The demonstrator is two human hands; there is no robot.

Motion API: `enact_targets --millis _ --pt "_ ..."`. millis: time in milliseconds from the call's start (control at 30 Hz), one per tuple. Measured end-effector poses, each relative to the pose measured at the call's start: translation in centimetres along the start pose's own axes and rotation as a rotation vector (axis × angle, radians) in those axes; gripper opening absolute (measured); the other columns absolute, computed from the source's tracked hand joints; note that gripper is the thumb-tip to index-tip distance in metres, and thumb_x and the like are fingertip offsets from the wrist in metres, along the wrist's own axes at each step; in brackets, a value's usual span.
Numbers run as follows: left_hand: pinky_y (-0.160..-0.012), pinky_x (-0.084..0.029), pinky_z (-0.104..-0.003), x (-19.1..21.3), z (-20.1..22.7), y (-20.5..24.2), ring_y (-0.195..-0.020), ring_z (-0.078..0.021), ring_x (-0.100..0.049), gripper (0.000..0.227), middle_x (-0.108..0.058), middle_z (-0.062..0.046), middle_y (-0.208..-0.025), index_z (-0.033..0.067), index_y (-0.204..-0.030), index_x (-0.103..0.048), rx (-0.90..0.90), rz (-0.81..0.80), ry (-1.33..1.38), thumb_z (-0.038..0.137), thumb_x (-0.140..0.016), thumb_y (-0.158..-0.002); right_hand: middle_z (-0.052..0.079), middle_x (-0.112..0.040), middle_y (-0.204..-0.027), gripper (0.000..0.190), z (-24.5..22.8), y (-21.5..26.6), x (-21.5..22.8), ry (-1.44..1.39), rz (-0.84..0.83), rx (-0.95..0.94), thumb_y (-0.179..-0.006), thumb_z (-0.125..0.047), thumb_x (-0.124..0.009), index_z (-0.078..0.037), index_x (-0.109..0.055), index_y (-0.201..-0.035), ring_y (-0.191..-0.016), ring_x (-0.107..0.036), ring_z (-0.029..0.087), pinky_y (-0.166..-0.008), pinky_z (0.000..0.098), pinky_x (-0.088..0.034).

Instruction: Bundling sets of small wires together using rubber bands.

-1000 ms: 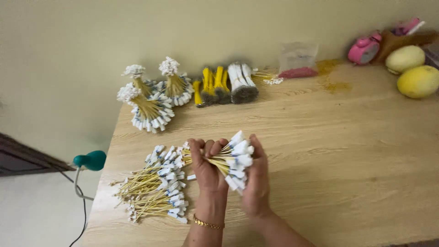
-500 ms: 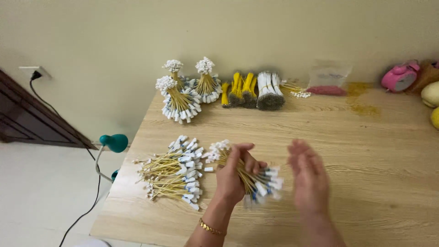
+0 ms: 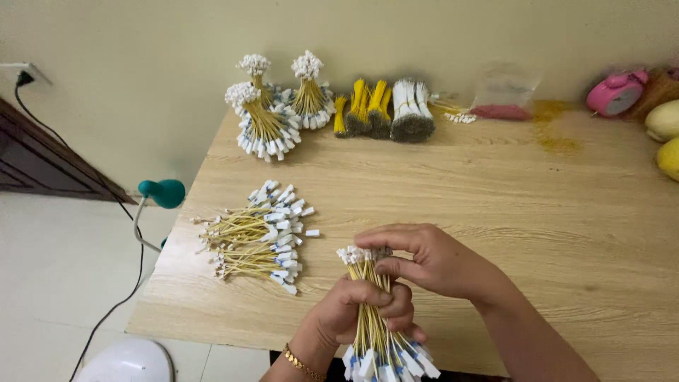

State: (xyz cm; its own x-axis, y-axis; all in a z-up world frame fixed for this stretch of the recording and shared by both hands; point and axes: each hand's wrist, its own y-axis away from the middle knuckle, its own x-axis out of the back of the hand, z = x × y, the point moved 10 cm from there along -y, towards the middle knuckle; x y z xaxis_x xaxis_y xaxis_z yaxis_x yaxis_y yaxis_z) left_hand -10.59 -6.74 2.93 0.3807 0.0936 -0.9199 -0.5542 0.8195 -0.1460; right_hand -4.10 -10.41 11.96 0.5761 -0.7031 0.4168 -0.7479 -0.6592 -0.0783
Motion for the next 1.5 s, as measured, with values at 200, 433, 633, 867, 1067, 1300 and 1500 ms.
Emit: enact_targets --millis 200,433,633,867,1067,1300,1500 --pt "-0.104 -0.052 -0.058 -0.5 0.6 0.9 -0.079 -0.0226 -0.058 0.06 -0.048 -0.006 -0.076 0.0086 -0.148 -0.051 0.015 -0.053 0.119 0.011 -0.06 -0.088 0.006 -0.081 -0.116 0.035 2.7 -1.0 -0.5 -0.15 0.039 0.002 -0.092 0.002 -0.066 -0.006 -0.075 -0.124 -0.101 -0.074 0.013 -0.086 0.0274 -0.06" --pt "-0.101 -0.055 -0.057 0.8 1.1 2.3 -0.08 -0.0224 -0.057 0.05 -0.048 -0.007 -0.081 0.0055 -0.138 -0.049 -0.065 -0.024 0.103 0.008 -0.059 -0.089 0.006 -0.074 -0.128 0.034 1.0 -1.1 -1.3 -0.163 0.053 -0.035 -0.096 -0.002 -0.063 -0.007 -0.071 -0.129 -0.108 -0.07 0.011 -0.089 0.0271 -0.06" --pt "-0.093 -0.056 -0.055 0.8 1.3 2.9 -0.079 -0.0211 -0.055 0.026 -0.046 -0.006 -0.082 0.0049 -0.115 -0.057 -0.081 0.042 0.074 0.006 -0.06 -0.089 0.006 -0.074 -0.116 0.052 0.8 -1.4 -2.6 0.074 -0.007 -0.151 -0.084 -0.016 -0.078 -0.012 -0.065 -0.134 -0.102 -0.07 0.014 -0.088 0.0316 -0.057" --pt "-0.097 -0.057 -0.051 2.3 0.0 3.1 -0.079 -0.0186 -0.054 0.016 -0.045 -0.001 -0.08 0.0064 -0.102 -0.057 -0.034 0.045 0.116 0.021 -0.063 -0.104 0.009 -0.075 -0.125 0.041 -0.6 -1.3 -3.4 0.089 -0.03 -0.057 -0.098 -0.017 -0.062 -0.01 -0.063 -0.138 -0.114 -0.07 0.018 -0.095 0.0323 -0.055" --pt "-0.092 -0.057 -0.047 5.9 -0.9 3.8 -0.075 -0.0176 -0.054 0.026 -0.045 -0.001 -0.075 0.0066 -0.101 -0.057 -0.055 0.176 0.044 0.029 -0.054 -0.114 0.008 -0.062 -0.144 0.051 -1.3 -2.4 -5.7 0.239 -0.163 -0.068 -0.097 -0.026 -0.057 -0.013 -0.053 -0.146 -0.119 -0.065 0.02 -0.098 0.0346 -0.052" --pt "-0.084 -0.057 -0.045 5.0 2.7 10.4 -0.07 -0.0194 -0.052 0.03 -0.043 -0.002 -0.072 0.0096 -0.095 -0.053 -0.29 0.314 0.113 0.035 -0.054 -0.11 0.006 -0.058 -0.151 0.059 -0.9 -9.9 -6.3 0.345 0.115 -0.106 -0.087 -0.038 -0.065 -0.016 -0.056 -0.142 -0.129 -0.062 0.021 -0.092 0.0352 -0.056" --pt "-0.083 -0.056 -0.047 6.9 3.6 18.2 -0.068 -0.021 -0.05 0.032 -0.041 -0.004 -0.07 0.0082 -0.092 -0.052 -0.463 0.342 0.015 0.036 -0.053 -0.107 0.024 -0.004 -0.168 0.14 0.3 -20.0 -20.2 1.012 -0.38 0.009 -0.06 -0.07 -0.089 -0.016 -0.01 -0.162 -0.154 0.0 0.043 -0.12 0.0561 0.0"
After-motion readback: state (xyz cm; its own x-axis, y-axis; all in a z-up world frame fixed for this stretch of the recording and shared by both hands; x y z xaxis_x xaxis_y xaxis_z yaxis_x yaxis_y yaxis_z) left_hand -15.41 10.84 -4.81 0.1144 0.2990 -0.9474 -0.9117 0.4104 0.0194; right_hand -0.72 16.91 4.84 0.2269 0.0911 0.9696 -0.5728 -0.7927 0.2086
